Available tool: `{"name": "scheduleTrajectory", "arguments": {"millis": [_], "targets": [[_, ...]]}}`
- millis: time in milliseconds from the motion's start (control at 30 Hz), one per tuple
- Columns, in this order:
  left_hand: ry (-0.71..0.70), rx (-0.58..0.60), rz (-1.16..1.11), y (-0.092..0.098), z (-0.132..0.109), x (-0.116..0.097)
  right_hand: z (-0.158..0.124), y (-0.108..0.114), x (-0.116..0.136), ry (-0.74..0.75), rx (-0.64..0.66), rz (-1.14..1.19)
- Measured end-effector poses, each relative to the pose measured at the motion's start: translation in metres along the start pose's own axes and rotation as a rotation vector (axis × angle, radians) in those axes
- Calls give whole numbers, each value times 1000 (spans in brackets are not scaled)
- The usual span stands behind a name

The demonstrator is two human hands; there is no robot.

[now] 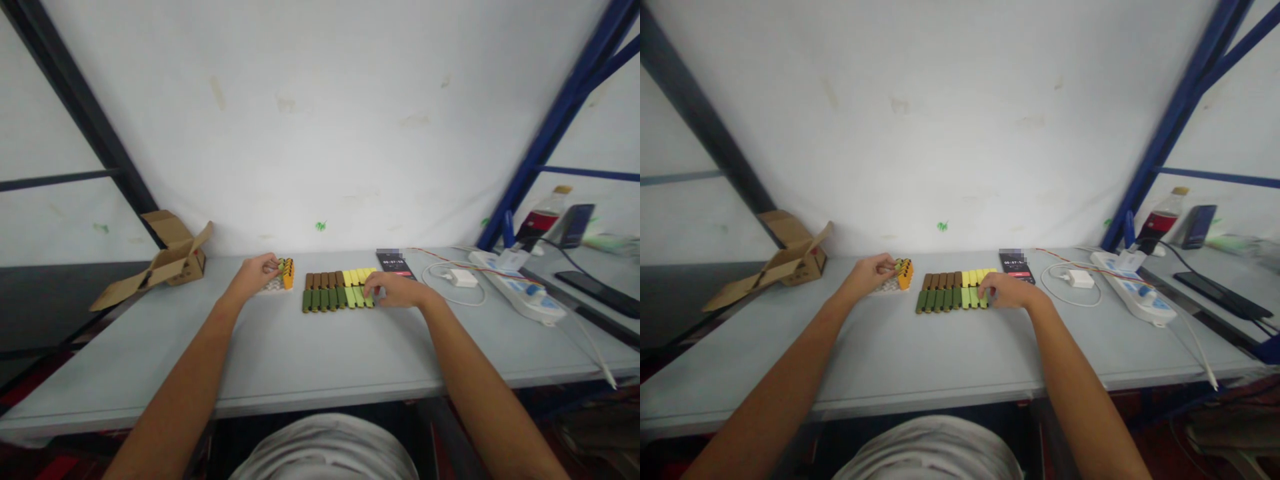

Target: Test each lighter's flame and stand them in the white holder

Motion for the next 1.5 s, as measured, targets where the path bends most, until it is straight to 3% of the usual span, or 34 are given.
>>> {"name": "scheduleTrajectory", "arguments": {"millis": [267, 433, 567, 700, 833, 933, 1033, 1167, 1267, 1500], "targets": [[63, 59, 9, 0, -5, 4, -1, -1, -5, -37, -5, 5], [120, -27, -84, 10, -5, 15, -1, 2, -4, -39, -4, -5], [201, -131, -183, 20, -4, 31, -3, -1, -5, -76, 81, 17], [206, -135, -176, 20, -4, 35, -4, -4, -5, -75, 121, 36], [196, -136, -168, 20, -5, 32, -2, 8, 2, 23, -40, 77], [204, -135, -175, 20, -5, 32, 2, 22, 0, -41, -277, 101], [208, -135, -179, 20, -4, 31, 3, 36, -3, -159, -561, 335], [202, -106, -151, 18, -4, 26, -1, 45, 1, -177, -829, 622], [191, -72, -112, 17, -4, 22, -3, 45, -3, -243, -896, 755], [170, -30, -29, 14, -3, 27, 1, 37, -8, -310, -867, 911]]}}
Point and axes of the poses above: each hand's wrist, its own z-axis towards the middle knuckle, its own y-axis out of the back of the hand, x = y × z, the point moved 7 cm from there along z, towards the middle knuckle, and after that the axes turned 6 degrees about -z, right-handed, at the moved point
